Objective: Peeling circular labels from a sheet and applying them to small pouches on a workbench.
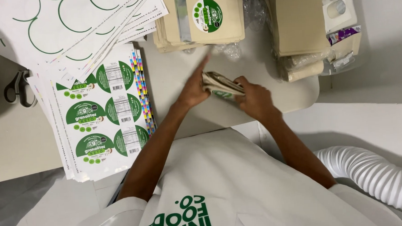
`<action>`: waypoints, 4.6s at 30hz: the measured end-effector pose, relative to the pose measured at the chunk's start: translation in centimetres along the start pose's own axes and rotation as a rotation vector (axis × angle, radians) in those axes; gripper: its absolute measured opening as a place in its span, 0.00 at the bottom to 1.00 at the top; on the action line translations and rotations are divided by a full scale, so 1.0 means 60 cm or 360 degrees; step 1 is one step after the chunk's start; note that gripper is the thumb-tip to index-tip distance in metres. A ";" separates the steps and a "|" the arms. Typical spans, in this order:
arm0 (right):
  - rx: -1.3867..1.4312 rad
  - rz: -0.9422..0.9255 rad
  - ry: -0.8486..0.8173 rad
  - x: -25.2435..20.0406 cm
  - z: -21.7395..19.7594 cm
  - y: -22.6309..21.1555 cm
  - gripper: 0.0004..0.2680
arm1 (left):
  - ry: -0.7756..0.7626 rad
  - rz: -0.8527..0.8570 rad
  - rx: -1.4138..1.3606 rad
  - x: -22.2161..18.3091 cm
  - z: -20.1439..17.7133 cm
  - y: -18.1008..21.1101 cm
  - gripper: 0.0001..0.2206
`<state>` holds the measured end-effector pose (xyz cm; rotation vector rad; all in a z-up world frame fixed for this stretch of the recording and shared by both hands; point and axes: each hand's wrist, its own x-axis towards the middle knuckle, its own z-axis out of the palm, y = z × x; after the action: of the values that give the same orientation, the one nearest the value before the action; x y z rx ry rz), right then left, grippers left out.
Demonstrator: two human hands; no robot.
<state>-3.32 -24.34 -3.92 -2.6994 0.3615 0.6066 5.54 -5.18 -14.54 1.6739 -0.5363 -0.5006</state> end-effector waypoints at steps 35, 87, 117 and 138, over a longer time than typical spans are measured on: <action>0.2173 -0.0005 0.0807 0.309 -0.019 0.318 0.05 | 0.0474 -0.0467 -0.0199 -0.098 0.014 0.113 0.22; 0.1068 -0.0257 0.0149 0.021 0.305 -0.071 0.08 | 0.0581 0.0027 0.1455 -0.519 -0.125 -0.154 0.09; 0.1698 -0.0310 -0.0651 -0.070 0.167 -0.227 0.13 | 0.1363 -0.0272 -0.0071 -0.414 -0.150 0.033 0.06; 0.1655 -0.0468 -0.0767 -0.043 0.136 -0.218 0.13 | 0.0888 -0.0194 0.0007 -0.309 -0.082 0.044 0.09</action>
<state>-4.38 -8.89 -6.01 -1.5187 0.0881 0.6927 -6.48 9.45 -10.61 1.7614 -0.0267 -0.1021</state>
